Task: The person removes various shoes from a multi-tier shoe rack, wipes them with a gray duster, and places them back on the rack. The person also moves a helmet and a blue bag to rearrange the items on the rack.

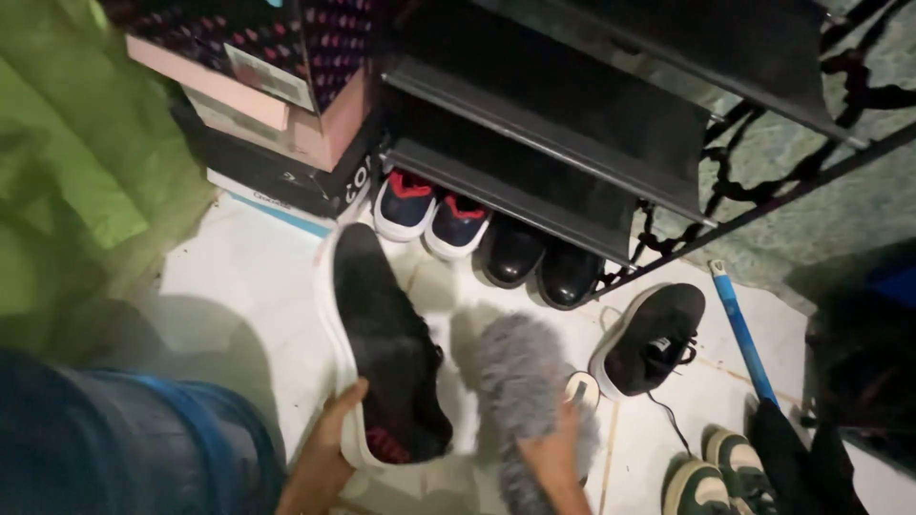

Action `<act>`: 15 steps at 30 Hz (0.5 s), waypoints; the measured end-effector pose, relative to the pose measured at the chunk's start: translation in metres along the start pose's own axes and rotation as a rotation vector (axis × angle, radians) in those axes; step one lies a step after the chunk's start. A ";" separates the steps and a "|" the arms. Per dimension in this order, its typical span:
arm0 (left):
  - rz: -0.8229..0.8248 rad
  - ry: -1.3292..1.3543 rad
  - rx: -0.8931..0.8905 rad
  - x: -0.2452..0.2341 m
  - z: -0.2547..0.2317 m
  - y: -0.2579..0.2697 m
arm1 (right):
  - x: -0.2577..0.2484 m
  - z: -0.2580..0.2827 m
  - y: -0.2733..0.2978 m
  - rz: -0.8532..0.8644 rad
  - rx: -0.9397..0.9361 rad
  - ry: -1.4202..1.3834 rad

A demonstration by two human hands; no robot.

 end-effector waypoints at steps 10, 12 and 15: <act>0.093 -0.558 -0.054 0.005 0.024 -0.008 | 0.003 0.078 -0.093 0.667 -0.412 0.552; -0.009 -0.576 -0.294 -0.041 0.069 -0.020 | -0.030 0.059 -0.127 0.149 -0.514 0.468; -0.175 -0.278 -0.570 -0.002 0.050 0.031 | -0.061 0.063 -0.142 -0.211 -0.364 0.204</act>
Point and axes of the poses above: each hand's wrist, its own y-axis away from the middle knuckle, its own x-axis out of the palm, z = x × y, the point moved 8 cm from there along -y, towards the middle knuckle, and after that the axes turned 8 degrees about -y, right-handed, at the moved point
